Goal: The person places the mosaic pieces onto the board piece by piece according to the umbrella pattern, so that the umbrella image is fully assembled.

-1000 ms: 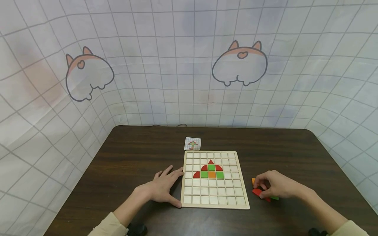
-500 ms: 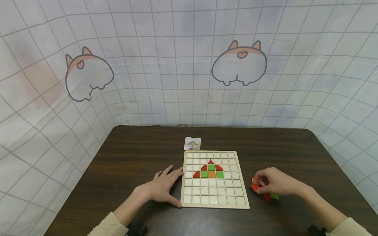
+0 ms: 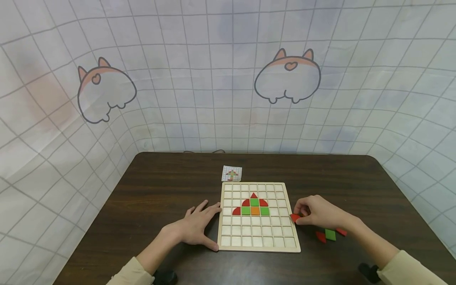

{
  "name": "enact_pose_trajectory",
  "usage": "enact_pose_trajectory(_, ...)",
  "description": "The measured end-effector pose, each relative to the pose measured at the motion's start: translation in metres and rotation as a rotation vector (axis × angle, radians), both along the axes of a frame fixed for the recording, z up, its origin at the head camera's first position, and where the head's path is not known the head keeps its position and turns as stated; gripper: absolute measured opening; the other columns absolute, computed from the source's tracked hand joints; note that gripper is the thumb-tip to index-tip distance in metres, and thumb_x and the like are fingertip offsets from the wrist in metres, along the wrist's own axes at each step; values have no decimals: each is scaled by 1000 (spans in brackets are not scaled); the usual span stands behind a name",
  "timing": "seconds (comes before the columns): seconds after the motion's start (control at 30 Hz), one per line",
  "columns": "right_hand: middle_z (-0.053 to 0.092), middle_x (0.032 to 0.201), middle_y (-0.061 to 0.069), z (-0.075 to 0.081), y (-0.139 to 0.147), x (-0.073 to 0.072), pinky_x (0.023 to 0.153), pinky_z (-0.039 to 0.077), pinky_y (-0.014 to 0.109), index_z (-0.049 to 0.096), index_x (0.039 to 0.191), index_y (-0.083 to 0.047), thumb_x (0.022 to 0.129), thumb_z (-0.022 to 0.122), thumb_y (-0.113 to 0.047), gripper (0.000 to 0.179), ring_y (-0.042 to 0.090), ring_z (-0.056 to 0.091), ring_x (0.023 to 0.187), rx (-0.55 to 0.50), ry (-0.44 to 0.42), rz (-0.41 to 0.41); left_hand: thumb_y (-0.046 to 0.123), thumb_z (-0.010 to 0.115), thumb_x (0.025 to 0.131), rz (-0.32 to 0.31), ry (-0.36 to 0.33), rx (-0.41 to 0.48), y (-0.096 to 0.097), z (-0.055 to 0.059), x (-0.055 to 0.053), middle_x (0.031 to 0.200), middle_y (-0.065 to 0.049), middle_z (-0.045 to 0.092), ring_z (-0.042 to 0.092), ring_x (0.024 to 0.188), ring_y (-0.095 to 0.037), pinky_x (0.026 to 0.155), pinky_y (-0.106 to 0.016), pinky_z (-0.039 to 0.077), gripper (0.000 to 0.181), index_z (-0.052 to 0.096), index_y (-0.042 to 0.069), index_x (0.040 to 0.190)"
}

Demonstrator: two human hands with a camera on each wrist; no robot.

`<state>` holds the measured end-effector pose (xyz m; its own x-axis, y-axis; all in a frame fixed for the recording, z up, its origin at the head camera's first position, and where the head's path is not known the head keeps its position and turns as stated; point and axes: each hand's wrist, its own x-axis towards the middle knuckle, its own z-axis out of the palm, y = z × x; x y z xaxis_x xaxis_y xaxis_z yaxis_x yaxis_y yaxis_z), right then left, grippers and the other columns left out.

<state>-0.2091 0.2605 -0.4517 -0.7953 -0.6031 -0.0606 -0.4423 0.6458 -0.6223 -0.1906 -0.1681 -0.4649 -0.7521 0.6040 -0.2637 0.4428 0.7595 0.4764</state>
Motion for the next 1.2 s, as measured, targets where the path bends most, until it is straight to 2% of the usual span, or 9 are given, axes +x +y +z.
enact_pose_trajectory(0.2,48,69,-9,-2,-13,-5,60,39,26,68,93,-13,89,82,-22,17,4,41,60,7,-49,0,59,84,79,-3,-1,10,0,1,1,170,-5,19,4,155,-40,113,-72,12,108,32,15,162)
enact_pose_trajectory(0.43,49,65,-7,-1,-26,-11,57,43,27,67,93,-9,90,80,-15,15,6,45,54,3,-39,10,59,84,79,-5,0,10,1,2,3,170,-6,19,5,155,-41,113,-72,12,108,32,14,162)
enact_pose_trajectory(0.57,49,65,-7,-1,-32,-15,58,42,27,66,92,-8,89,81,-14,16,6,46,55,12,-38,-13,59,84,79,-6,3,10,1,2,2,170,-7,19,5,155,-41,113,-72,12,108,32,14,162)
enact_pose_trajectory(1.03,50,69,-6,-8,-49,-22,61,40,27,66,91,-7,89,81,-14,16,7,46,62,15,-1,-22,61,84,78,-2,10,3,0,-1,1,170,-6,19,4,155,-40,112,-72,13,109,32,15,161)
enact_pose_trajectory(1.2,51,68,-7,-9,-57,-22,60,41,27,66,89,-7,87,82,-12,17,7,46,60,35,46,-46,61,84,78,-1,11,3,0,-1,0,170,-6,19,5,155,-41,112,-72,13,109,32,15,162)
